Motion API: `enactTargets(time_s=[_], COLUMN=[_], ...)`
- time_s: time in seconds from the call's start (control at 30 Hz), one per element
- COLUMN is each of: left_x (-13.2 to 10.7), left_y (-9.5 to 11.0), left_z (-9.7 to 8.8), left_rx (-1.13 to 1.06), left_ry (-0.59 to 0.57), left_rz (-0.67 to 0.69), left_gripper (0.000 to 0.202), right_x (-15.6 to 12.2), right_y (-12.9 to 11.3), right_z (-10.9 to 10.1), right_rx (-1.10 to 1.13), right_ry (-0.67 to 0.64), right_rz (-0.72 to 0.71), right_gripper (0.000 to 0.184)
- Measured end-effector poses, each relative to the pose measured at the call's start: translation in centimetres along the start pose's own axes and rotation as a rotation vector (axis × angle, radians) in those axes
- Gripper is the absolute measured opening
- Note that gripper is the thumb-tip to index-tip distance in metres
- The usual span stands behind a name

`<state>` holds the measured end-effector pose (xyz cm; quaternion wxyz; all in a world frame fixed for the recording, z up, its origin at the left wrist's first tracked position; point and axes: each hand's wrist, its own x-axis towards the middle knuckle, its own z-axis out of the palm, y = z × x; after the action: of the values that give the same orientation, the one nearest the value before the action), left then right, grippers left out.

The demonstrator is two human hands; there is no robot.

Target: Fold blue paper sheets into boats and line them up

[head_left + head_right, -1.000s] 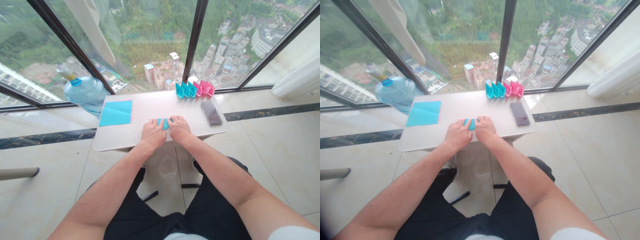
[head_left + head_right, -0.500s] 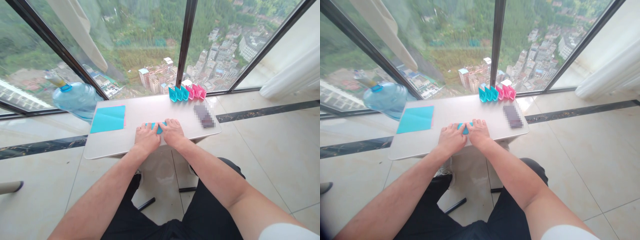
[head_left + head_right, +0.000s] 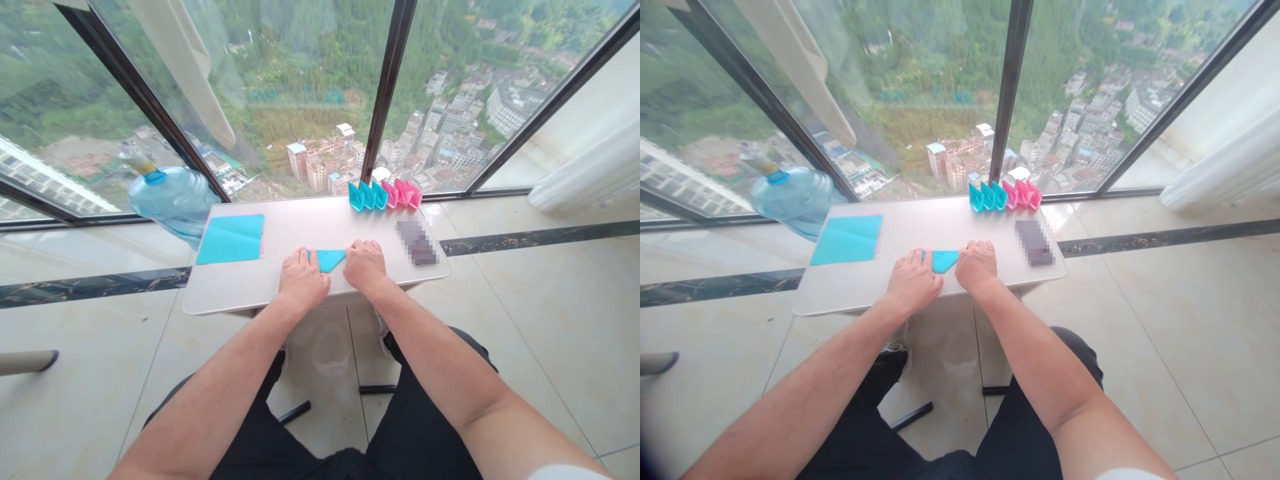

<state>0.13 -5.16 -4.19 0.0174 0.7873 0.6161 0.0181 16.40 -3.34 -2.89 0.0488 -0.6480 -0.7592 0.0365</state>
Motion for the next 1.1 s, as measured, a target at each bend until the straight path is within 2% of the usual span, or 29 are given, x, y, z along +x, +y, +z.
enactTargets(time_s=[0.13, 0.23, 0.3, 0.4, 0.5, 0.67, 0.8, 0.87, 0.97, 1.03, 1.1], left_x=[0.3, 1.0, 1.6, 2.2, 2.5, 2.7, 3.0, 3.1, 3.4, 3.4, 3.5], left_y=[-0.5, -1.2, -1.8, -2.5, -3.0, -3.0, -2.5, -2.3, -1.8, -1.5, -1.3], left_z=[0.7, 0.7, 0.5, 0.0, 0.0, 0.0, -0.7, -1.1, -1.5, -1.7, -1.8], left_rx=[-0.163, -0.267, -0.327, -0.412, -0.413, -0.416, -0.517, -0.669, -1.148, -1.485, -1.680], left_ry=[-0.016, 0.094, 0.173, 0.127, 0.057, 0.039, 0.076, 0.128, 0.117, 0.054, 0.022], left_rz=[-0.030, -0.089, -0.176, -0.272, -0.286, -0.269, -0.312, -0.348, -0.408, -0.421, -0.413], left_gripper=[0.075, 0.076, 0.065, 0.046, 0.040, 0.032, 0.020, 0.020, 0.028, 0.039, 0.049], right_x=[0.8, 1.3, 1.6, 1.8, 2.0, 2.1, 2.1, 2.0, 1.8, 1.6, 1.3], right_y=[0.2, 0.1, -0.2, -0.8, -1.3, -1.6, -1.8, -2.0, -2.3, -2.6, -2.7], right_z=[0.7, 1.3, 1.6, 1.8, 1.8, 1.9, 1.8, 1.7, 1.5, 1.3, 1.1], right_rx=[0.097, 0.141, 0.135, 0.149, 0.219, 0.360, 0.541, 0.612, 0.628, 0.613, 0.599], right_ry=[0.069, 0.036, 0.014, 0.003, -0.025, -0.043, 0.034, 0.146, 0.302, 0.330, 0.308], right_rz=[-0.045, -0.067, -0.054, -0.041, -0.006, 0.062, 0.087, 0.091, 0.032, -0.029, -0.089], right_gripper=[0.031, 0.030, 0.026, 0.022, 0.021, 0.009, 0.002, 0.004, 0.005, 0.006, 0.009])
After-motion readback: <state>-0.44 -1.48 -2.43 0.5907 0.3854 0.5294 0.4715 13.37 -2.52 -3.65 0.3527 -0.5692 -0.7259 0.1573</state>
